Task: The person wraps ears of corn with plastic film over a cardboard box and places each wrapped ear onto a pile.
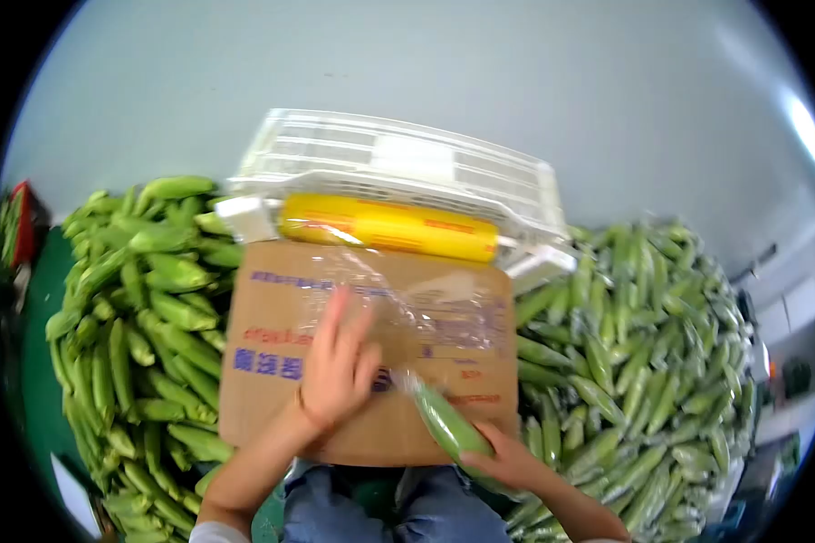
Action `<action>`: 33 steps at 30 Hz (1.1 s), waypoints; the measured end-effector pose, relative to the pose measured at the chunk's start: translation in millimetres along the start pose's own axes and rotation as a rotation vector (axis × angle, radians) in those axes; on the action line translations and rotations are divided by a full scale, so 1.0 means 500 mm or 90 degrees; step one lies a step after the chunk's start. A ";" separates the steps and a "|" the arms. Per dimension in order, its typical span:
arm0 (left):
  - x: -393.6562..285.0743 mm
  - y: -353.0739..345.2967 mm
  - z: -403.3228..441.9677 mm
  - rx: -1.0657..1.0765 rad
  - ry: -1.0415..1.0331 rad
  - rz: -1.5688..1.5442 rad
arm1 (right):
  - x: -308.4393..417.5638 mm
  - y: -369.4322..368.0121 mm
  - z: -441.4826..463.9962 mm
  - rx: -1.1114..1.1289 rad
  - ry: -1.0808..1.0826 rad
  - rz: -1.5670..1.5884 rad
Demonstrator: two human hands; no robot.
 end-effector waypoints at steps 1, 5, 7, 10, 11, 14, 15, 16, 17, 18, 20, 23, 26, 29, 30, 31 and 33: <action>-0.076 -0.022 -0.035 0.084 -0.167 0.038 | 0.011 0.009 -0.001 -0.044 -0.021 0.116; -0.095 -0.090 -0.062 0.211 -0.211 -0.203 | 0.048 -0.078 0.109 0.039 0.165 0.340; -0.037 -0.041 0.005 0.028 -0.021 -0.198 | 0.149 -0.080 0.080 0.240 0.013 0.564; -0.001 0.039 0.043 -0.118 0.218 -0.703 | 0.219 -0.159 0.070 0.473 -0.111 0.752; -0.013 0.041 0.053 -0.111 0.292 -0.907 | 0.234 -0.179 0.070 0.573 -0.171 0.825; -0.076 0.039 0.061 -0.008 0.261 -1.117 | 0.296 -0.288 0.078 0.999 0.180 1.108; -0.094 0.038 0.062 0.047 0.229 -1.190 | 0.302 -0.284 0.069 1.084 0.222 1.122; -0.076 0.030 0.060 0.013 0.278 -1.138 | 0.329 -0.256 0.045 1.169 0.265 1.128; -0.052 0.026 0.053 -0.019 0.331 -1.084 | 0.342 -0.212 0.009 1.339 0.215 1.111; -0.027 0.024 0.046 -0.049 0.382 -1.027 | 0.324 -0.230 0.024 1.100 0.134 1.076; 0.001 0.026 0.032 -0.164 0.515 -0.838 | 0.245 -0.222 0.066 0.681 0.040 0.952; 0.043 0.061 -0.013 -0.313 0.572 -0.606 | 0.142 -0.178 0.089 0.274 0.027 0.687; 0.218 0.080 -0.148 -0.324 0.463 -0.389 | 0.055 -0.146 0.125 0.039 0.168 0.462; 0.233 0.111 -0.206 -0.018 0.464 -0.182 | 0.083 -0.058 0.089 -0.185 0.271 0.347; 0.211 0.110 -0.217 0.028 0.486 -0.103 | 0.094 -0.020 0.076 -0.250 0.279 0.282; 0.188 0.104 -0.229 0.075 0.504 -0.024 | 0.105 0.016 0.064 -0.317 0.287 0.216; 0.124 0.066 -0.224 0.094 0.455 -0.139 | 0.145 0.065 0.042 -0.395 0.341 0.097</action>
Point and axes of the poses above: each hand's wrist, its own z-axis towards the middle knuckle, its own y-axis out of the back of the hand, x = y × z, the point moved 8 cm from there along z, towards the middle knuckle, and after that the axes turned 5 degrees about -x, right-handed, at the moved point
